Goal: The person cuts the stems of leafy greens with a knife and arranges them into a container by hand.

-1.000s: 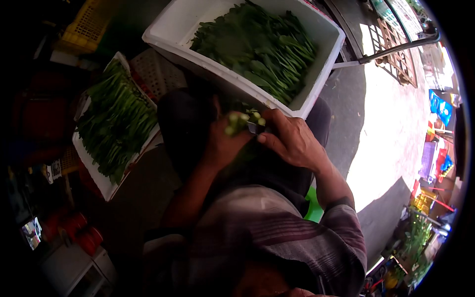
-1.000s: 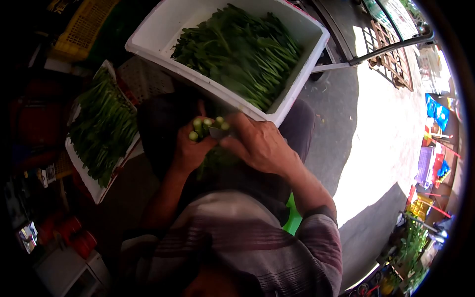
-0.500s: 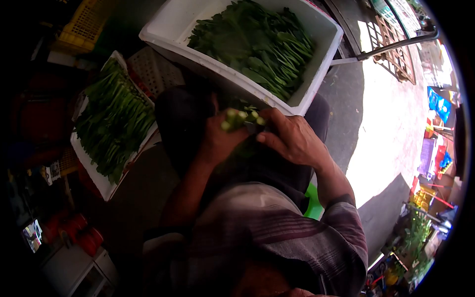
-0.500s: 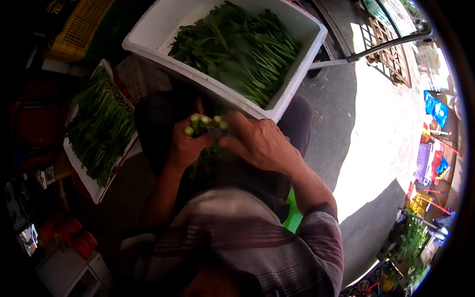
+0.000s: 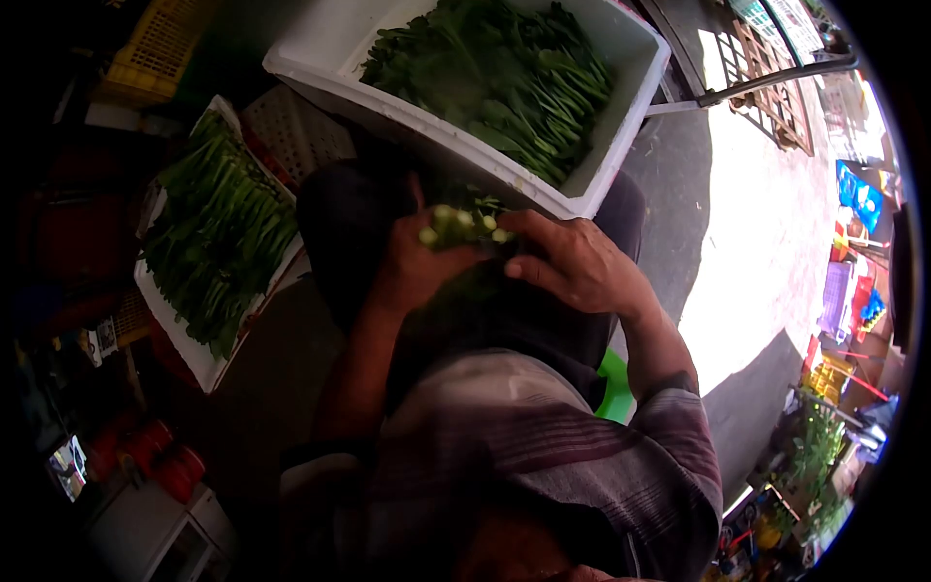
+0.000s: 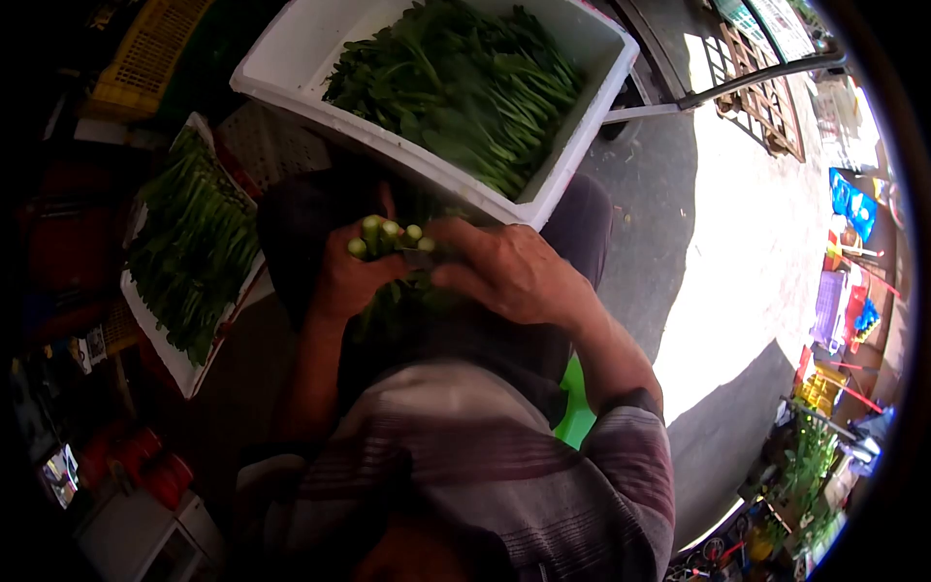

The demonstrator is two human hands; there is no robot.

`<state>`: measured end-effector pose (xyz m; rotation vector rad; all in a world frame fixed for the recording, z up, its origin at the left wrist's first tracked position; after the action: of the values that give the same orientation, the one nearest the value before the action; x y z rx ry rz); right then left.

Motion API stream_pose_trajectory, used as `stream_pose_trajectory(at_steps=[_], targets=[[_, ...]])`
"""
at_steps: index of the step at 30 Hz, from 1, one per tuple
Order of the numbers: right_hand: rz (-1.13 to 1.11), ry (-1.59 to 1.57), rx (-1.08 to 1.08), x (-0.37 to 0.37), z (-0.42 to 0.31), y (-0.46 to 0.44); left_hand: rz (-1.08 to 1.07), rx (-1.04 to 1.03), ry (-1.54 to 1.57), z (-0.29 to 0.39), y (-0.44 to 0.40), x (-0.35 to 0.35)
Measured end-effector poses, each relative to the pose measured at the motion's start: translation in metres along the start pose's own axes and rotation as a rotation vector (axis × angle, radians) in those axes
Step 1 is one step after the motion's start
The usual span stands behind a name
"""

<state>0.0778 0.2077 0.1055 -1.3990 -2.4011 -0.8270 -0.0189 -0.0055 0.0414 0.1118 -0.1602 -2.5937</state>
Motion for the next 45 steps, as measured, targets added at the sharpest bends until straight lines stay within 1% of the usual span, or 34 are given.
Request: stream_pose_trajectory(at_steps=[3,6,9,13,16,18,19,21,22,25,31,34,37,40,43,45], targets=[[-0.026,-0.008,-0.006,-0.001,0.002,-0.001,-0.033,-0.023,-0.045,-0.007,0.001,0.006],[-0.018,0.011,0.013,-0.004,0.005,-0.001,-0.029,0.012,-0.007,-0.007,0.001,0.007],[-0.034,0.003,0.005,-0.001,0.0,0.0,-0.041,-0.042,-0.02,-0.008,0.002,0.007],[-0.014,0.005,0.016,-0.001,0.0,0.001,-0.038,-0.015,0.019,-0.001,0.002,0.005],[0.078,0.037,0.135,-0.007,0.007,-0.001,-0.036,-0.028,0.012,0.001,0.002,0.004],[0.062,0.017,0.134,-0.007,0.007,-0.001,-0.046,-0.064,-0.015,0.001,0.002,0.003],[0.053,0.008,0.133,-0.006,0.006,-0.001,-0.043,-0.033,-0.011,0.0,0.003,0.004],[-0.032,-0.019,0.045,-0.001,0.001,0.001,-0.039,0.031,-0.002,-0.003,0.005,0.006],[-0.075,-0.031,0.001,0.0,0.0,0.001,-0.039,0.03,0.003,-0.003,0.005,0.006],[-0.051,-0.002,0.021,-0.003,0.004,0.0,-0.048,0.026,0.002,-0.002,0.004,0.008],[-0.071,-0.019,0.033,-0.001,0.0,0.002,-0.064,0.046,-0.066,0.001,0.005,0.01],[0.037,-0.016,0.129,-0.007,0.007,0.0,-0.053,0.016,-0.044,0.002,0.003,0.008],[0.046,0.017,0.146,-0.008,0.009,0.0,-0.044,0.005,-0.002,0.004,0.003,0.006],[0.018,0.033,0.15,-0.005,0.006,0.001,-0.07,0.031,-0.009,0.003,0.004,0.007],[-0.119,0.003,0.038,0.001,0.003,0.003,-0.096,0.051,-0.013,0.0,0.004,0.01],[-0.137,0.013,0.021,0.002,0.003,0.003,-0.104,0.041,0.004,-0.001,0.004,0.01]])
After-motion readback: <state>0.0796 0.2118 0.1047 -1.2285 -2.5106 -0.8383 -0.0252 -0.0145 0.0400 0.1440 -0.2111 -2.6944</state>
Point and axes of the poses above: each hand's wrist, its own y-axis away from the middle knuckle, its own x-axis out of the back of the hand, z = x × y, the point moved 1 cm from there along -y, towards the middle knuckle, and after that the axes turned 14 degrees about -z, right-handed, at the moved point
